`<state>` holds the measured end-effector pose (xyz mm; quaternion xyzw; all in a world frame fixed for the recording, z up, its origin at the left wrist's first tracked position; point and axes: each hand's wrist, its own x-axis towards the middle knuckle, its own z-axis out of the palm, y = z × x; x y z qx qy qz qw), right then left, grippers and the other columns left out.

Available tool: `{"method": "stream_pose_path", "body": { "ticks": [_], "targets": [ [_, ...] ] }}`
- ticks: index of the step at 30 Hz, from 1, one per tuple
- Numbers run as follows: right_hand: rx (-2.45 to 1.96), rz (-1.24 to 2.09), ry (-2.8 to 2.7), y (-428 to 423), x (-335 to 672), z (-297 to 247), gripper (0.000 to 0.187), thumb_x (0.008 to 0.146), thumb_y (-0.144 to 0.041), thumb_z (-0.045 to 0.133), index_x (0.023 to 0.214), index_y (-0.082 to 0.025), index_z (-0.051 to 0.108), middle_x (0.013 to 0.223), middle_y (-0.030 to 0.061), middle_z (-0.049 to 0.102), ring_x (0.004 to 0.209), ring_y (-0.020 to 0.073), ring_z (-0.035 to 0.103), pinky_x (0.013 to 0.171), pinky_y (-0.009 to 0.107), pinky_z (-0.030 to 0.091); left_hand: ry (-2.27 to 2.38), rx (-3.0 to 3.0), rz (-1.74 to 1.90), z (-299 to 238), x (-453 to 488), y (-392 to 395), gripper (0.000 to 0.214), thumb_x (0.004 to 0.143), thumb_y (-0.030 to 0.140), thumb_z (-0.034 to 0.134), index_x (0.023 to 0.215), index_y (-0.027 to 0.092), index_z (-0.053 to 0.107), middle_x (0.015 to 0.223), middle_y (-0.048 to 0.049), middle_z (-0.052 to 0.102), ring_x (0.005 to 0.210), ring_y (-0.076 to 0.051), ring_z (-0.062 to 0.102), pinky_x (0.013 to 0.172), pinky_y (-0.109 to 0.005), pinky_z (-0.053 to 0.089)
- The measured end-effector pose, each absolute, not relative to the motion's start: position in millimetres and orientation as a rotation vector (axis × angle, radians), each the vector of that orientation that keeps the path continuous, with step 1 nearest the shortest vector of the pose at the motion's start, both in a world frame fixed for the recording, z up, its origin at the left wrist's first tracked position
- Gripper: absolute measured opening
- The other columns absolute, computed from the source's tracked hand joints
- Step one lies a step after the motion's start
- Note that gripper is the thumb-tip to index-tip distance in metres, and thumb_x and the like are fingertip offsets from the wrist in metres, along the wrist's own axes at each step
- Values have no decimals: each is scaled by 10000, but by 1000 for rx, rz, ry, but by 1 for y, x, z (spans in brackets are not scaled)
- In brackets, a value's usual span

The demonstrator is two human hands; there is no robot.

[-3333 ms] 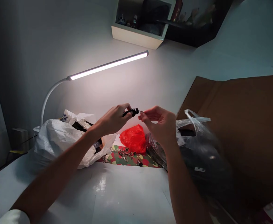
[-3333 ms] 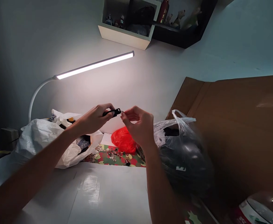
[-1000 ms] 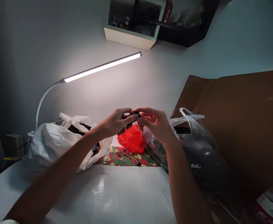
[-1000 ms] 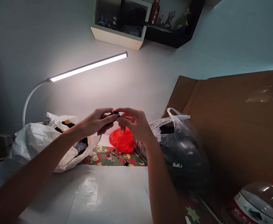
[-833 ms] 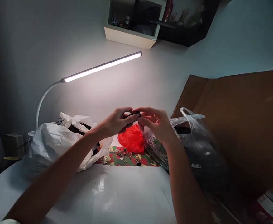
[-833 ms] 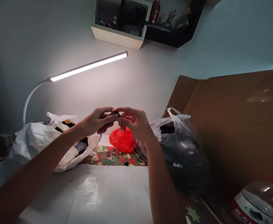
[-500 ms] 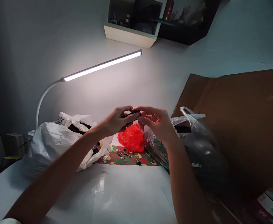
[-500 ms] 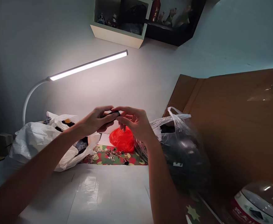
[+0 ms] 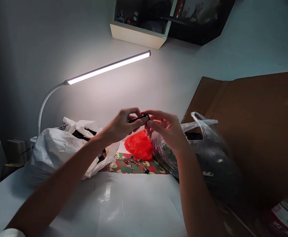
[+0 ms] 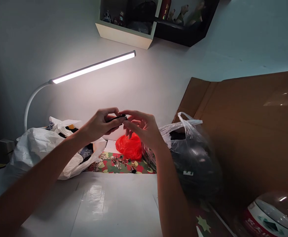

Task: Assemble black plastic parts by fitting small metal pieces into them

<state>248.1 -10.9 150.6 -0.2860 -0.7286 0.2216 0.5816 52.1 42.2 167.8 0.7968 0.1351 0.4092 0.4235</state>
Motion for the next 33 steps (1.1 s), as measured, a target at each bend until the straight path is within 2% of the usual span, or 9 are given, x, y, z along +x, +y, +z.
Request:
{"method": "stream_pose_path", "body": {
  "ticks": [6,10,16,22,26,30,33],
  "targets": [
    [-704,550,-1654,-13,246,153,391,928,-483,827,1240,-253,777,853,11,796,629,172,769,547,315,666,420,2043,1238,169,52,37,269,888,337,814,858,192,590,673,9,694,564,-60,512,516,-217,387],
    [-660,578,-1640,-13,247,153,354,870,-443,892,1150,-251,793,850,3,809,605,171,769,517,304,650,458,2155,1355,171,48,33,310,860,350,835,854,201,562,705,-26,750,602,-98,603,541,-243,434],
    [-627,588,-1634,-14,253,153,360,700,-370,1019,956,-245,798,717,-27,785,584,183,762,488,294,618,359,2218,1245,173,43,28,320,869,372,832,832,193,569,649,-8,731,515,-73,557,485,-220,406],
    [-576,530,-1669,-14,258,152,308,792,-456,956,948,-229,816,732,14,819,540,188,758,479,309,604,327,2211,1221,170,45,24,343,858,370,841,832,184,554,695,-25,757,547,-84,624,497,-201,438],
    [-588,498,-1670,-15,257,153,342,764,-492,968,935,-238,815,714,9,816,515,188,746,465,316,595,315,2212,1196,170,45,26,348,864,372,842,840,187,548,748,-43,777,584,-100,661,507,-206,449],
    [-652,426,-1581,-16,250,154,385,692,-511,1004,854,-240,783,664,-9,788,458,165,691,444,316,575,301,2201,1209,170,46,29,323,874,357,837,873,192,559,720,-22,755,554,-79,599,485,-206,396],
    [-695,336,-1527,-13,246,152,383,739,-542,967,862,-237,771,655,3,780,497,175,707,443,311,552,285,2173,1250,170,47,29,305,884,351,829,886,195,567,664,12,706,522,-61,540,475,-210,363]
  ]
}}
